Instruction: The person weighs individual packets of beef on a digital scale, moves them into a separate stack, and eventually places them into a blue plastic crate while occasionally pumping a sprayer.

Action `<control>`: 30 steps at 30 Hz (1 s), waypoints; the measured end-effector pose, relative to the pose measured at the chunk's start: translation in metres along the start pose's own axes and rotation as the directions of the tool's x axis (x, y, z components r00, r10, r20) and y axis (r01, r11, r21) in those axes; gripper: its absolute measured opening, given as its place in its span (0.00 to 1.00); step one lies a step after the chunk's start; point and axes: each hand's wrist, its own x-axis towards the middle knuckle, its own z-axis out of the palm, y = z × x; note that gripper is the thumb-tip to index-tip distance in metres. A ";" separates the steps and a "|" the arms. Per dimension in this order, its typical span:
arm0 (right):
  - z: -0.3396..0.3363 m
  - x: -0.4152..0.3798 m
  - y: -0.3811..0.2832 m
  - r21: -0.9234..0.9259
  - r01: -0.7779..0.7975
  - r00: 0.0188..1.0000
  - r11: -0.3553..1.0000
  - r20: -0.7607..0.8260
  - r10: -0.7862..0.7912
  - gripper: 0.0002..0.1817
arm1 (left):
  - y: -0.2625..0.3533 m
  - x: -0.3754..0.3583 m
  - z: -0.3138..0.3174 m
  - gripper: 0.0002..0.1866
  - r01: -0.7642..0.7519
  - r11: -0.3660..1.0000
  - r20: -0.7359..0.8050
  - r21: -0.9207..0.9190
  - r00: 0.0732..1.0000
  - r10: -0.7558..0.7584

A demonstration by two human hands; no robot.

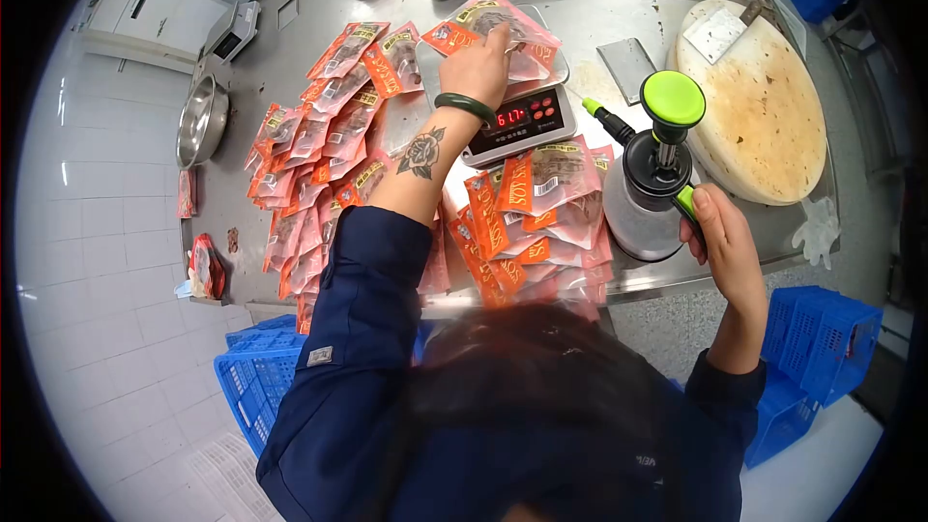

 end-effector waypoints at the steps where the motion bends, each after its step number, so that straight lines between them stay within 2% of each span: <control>1: 0.000 0.001 0.000 -0.010 0.002 1.000 1.000 0.003 -0.001 0.20 | 0.000 0.000 0.001 0.16 0.007 1.000 -0.004 -0.006 1.000 -0.007; 16: 0.003 0.007 -0.004 0.021 -0.021 1.000 1.000 0.021 0.021 0.20 | 0.007 -0.007 0.000 0.16 0.036 0.999 0.017 0.039 0.999 -0.037; 18: 0.004 0.008 -0.007 0.007 -0.031 0.999 0.999 0.021 0.031 0.22 | 0.009 -0.008 -0.005 0.18 0.003 1.000 0.018 0.012 1.000 -0.004; 19: 0.004 0.008 -0.004 0.004 -0.027 0.999 1.000 0.041 0.027 0.22 | 0.009 -0.012 -0.014 0.25 0.034 0.999 0.080 -0.024 0.996 -0.032; 21: -0.001 0.002 0.014 0.094 0.066 0.997 0.993 0.021 -0.068 0.25 | -0.019 -0.016 -0.033 0.34 0.008 1.000 -0.019 -0.010 1.000 -0.008; 22: -0.004 -0.001 0.020 0.056 0.115 0.993 0.992 0.032 -0.117 0.29 | -0.038 -0.023 -0.052 0.34 0.024 0.993 -0.062 -0.119 0.998 -0.032; 24: -0.009 -0.012 0.035 0.052 0.158 0.987 0.986 -0.005 -0.158 0.34 | -0.092 -0.048 -0.080 0.33 -0.002 0.978 -0.128 -0.209 0.991 -0.025; 25: -0.013 -0.018 0.045 0.137 0.100 0.995 0.986 -0.001 -0.100 0.37 | -0.119 -0.068 -0.088 0.33 0.091 0.963 0.013 -0.253 0.996 -0.091; 26: -0.013 -0.024 0.055 0.140 0.095 0.995 0.986 0.010 -0.097 0.37 | -0.146 -0.093 -0.090 0.34 0.187 0.939 0.157 -0.288 0.977 -0.146; 28: -0.009 -0.031 0.069 0.222 0.082 0.986 0.972 -0.163 -0.046 0.38 | -0.185 -0.152 -0.083 0.37 0.254 0.943 0.464 -0.215 0.876 -0.130; 30: -0.006 -0.032 0.072 0.219 0.081 0.985 0.972 -0.167 -0.045 0.38 | -0.211 -0.217 -0.063 0.37 0.083 0.994 0.512 0.072 0.852 -0.108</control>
